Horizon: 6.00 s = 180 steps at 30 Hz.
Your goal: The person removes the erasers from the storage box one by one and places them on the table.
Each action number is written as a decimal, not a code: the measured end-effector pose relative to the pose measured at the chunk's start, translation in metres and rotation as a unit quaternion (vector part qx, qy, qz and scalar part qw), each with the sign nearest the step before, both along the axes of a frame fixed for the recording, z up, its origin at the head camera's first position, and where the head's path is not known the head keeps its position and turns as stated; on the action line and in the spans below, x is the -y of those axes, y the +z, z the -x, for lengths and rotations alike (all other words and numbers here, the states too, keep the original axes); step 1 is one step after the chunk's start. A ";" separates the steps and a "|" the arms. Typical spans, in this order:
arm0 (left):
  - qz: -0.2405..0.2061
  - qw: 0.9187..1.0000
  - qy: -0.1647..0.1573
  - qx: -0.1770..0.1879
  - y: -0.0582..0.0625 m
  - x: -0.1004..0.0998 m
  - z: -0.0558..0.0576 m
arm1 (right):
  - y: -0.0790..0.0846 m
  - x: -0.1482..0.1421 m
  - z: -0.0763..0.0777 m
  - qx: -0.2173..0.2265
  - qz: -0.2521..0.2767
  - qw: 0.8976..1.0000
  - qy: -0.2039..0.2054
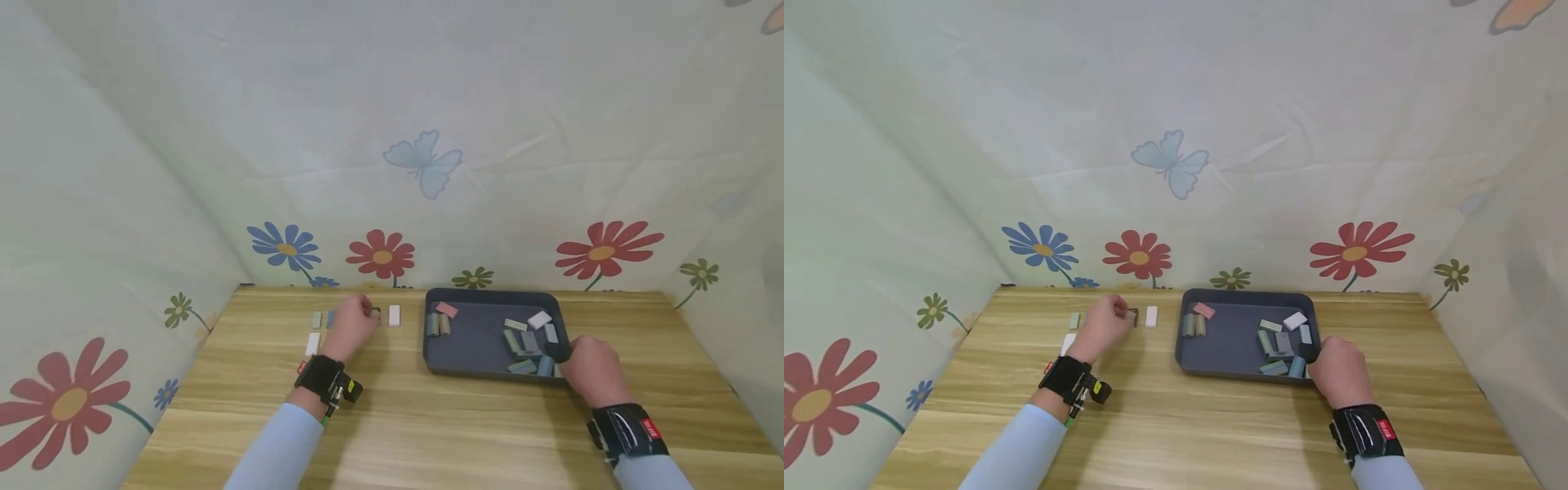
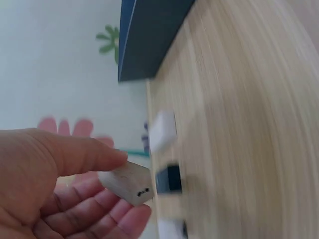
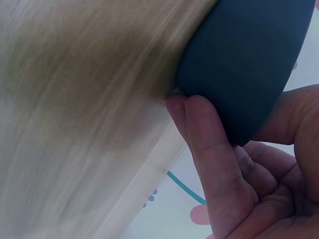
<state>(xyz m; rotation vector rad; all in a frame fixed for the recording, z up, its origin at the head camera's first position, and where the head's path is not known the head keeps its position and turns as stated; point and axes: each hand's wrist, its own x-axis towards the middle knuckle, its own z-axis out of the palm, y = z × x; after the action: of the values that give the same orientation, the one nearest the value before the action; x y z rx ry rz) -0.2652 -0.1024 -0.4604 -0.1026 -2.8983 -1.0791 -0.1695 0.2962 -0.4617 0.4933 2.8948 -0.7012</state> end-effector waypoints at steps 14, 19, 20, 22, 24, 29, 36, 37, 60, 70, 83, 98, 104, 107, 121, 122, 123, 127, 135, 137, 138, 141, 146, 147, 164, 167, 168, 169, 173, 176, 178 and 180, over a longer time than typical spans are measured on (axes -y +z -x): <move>0.040 0.996 0.074 0.042 -0.007 0.050 -0.015 | -0.002 -0.002 -0.001 -0.008 0.010 1.000 0.010; 0.056 0.993 0.090 0.059 -0.010 0.053 -0.015 | -0.003 -0.002 -0.001 -0.018 0.013 1.000 0.008; 0.056 0.992 0.094 0.064 -0.011 0.053 -0.015 | -0.002 -0.001 -0.001 -0.018 0.014 1.000 0.008; 0.061 0.991 0.099 0.072 -0.011 0.053 -0.015 | 0.000 -0.001 -0.001 -0.017 0.015 1.000 0.008; 0.069 0.990 0.100 0.078 -0.011 0.053 -0.015 | 0.001 -0.001 -0.002 -0.012 0.016 1.000 0.006; 0.080 0.989 0.099 0.074 -0.010 0.052 -0.017 | 0.002 0.001 -0.002 -0.017 0.014 1.000 0.006; 0.089 0.988 0.104 0.068 -0.003 0.049 -0.023 | 0.001 0.000 -0.002 -0.025 0.006 1.000 0.013; 0.096 0.988 0.102 0.062 -0.001 0.047 -0.023 | 0.001 0.000 -0.002 -0.025 0.007 1.000 0.014; 0.123 0.974 -0.167 -0.088 0.029 -0.093 0.007 | -0.001 -0.005 -0.005 -0.055 0.003 0.998 0.021; 0.225 0.926 -0.291 -0.088 0.010 -0.144 0.023 | -0.003 -0.001 -0.006 -0.056 0.002 0.998 0.022; 0.288 0.909 -0.299 -0.039 0.004 -0.160 0.033 | -0.003 -0.001 -0.006 -0.046 -0.002 0.999 0.015; 0.300 0.907 -0.293 -0.025 -0.005 -0.159 0.036 | -0.001 -0.002 -0.003 -0.033 0.006 0.999 0.010; 0.307 0.906 -0.288 -0.034 -0.007 -0.161 0.035 | -0.002 -0.001 -0.003 -0.041 -0.001 0.999 0.011; 0.314 0.904 -0.286 -0.044 -0.009 -0.162 0.033 | -0.003 -0.001 -0.003 -0.036 -0.001 0.999 0.009; 0.300 0.899 -0.311 -0.076 -0.007 -0.166 0.017 | -0.003 0.001 -0.003 -0.033 -0.002 0.999 0.000; 0.296 0.899 -0.314 -0.078 -0.008 -0.166 0.017 | -0.003 0.001 -0.003 -0.031 0.000 1.000 -0.001; 0.292 0.898 -0.318 -0.080 -0.008 -0.165 0.016 | -0.004 0.001 -0.003 -0.029 0.003 1.000 -0.001; 0.273 0.897 -0.337 -0.088 -0.010 -0.163 0.017 | -0.004 0.001 -0.004 -0.034 0.006 0.999 0.001; 0.192 0.911 -0.342 -0.129 -0.007 -0.146 0.017 | -0.005 0.003 -0.004 -0.033 0.003 0.999 -0.002; 0.163 0.919 -0.336 -0.125 0.000 -0.141 0.015 | -0.005 0.003 -0.003 -0.031 0.004 1.000 -0.006; 0.154 0.922 -0.333 -0.127 0.004 -0.138 0.014 | -0.005 0.003 -0.003 -0.030 0.003 1.000 -0.007; 0.112 0.934 -0.318 -0.114 0.015 -0.126 0.010 | -0.006 0.004 -0.003 -0.035 -0.004 0.999 -0.006; 0.072 0.951 -0.278 -0.110 0.028 -0.104 0.008 | -0.008 0.003 -0.003 -0.040 -0.009 0.999 -0.006; 0.068 0.954 -0.270 -0.114 0.029 -0.100 0.008 | -0.008 0.003 -0.003 -0.041 -0.010 0.999 -0.005; -0.002 0.995 -0.080 -0.067 0.016 -0.019 0.006 | -0.006 0.002 -0.004 -0.037 -0.005 0.999 0.002; -0.014 0.997 -0.057 -0.049 0.012 -0.008 0.004 | -0.006 0.002 -0.005 -0.039 -0.006 0.999 0.004; -0.014 0.998 -0.050 -0.045 0.011 -0.005 0.003 | -0.006 0.002 -0.005 -0.039 -0.005 0.999 0.005; -0.013 0.998 -0.042 -0.042 0.010 -0.002 0.002 | -0.006 0.002 -0.005 -0.041 -0.005 0.999 0.006; -0.004 0.999 -0.008 -0.032 0.005 0.009 0.000 | -0.007 0.001 -0.004 -0.048 -0.006 0.999 0.011; 0.010 0.999 0.008 -0.035 0.002 0.014 -0.002 | -0.006 0.000 -0.003 -0.052 -0.009 0.999 0.014; 0.016 0.999 0.014 -0.036 0.000 0.016 -0.004 | -0.006 -0.001 -0.002 -0.051 -0.010 0.999 0.012; 0.022 0.999 0.019 -0.033 -0.003 0.018 -0.006 | -0.006 -0.001 -0.002 -0.046 -0.008 0.999 0.011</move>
<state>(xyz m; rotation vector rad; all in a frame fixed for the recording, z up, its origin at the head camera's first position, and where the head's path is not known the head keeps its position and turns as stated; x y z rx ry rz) -0.2588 -0.1206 -0.4632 -0.0834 -2.8529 -0.9873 -0.1673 0.2972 -0.4677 0.4409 2.9888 -0.7174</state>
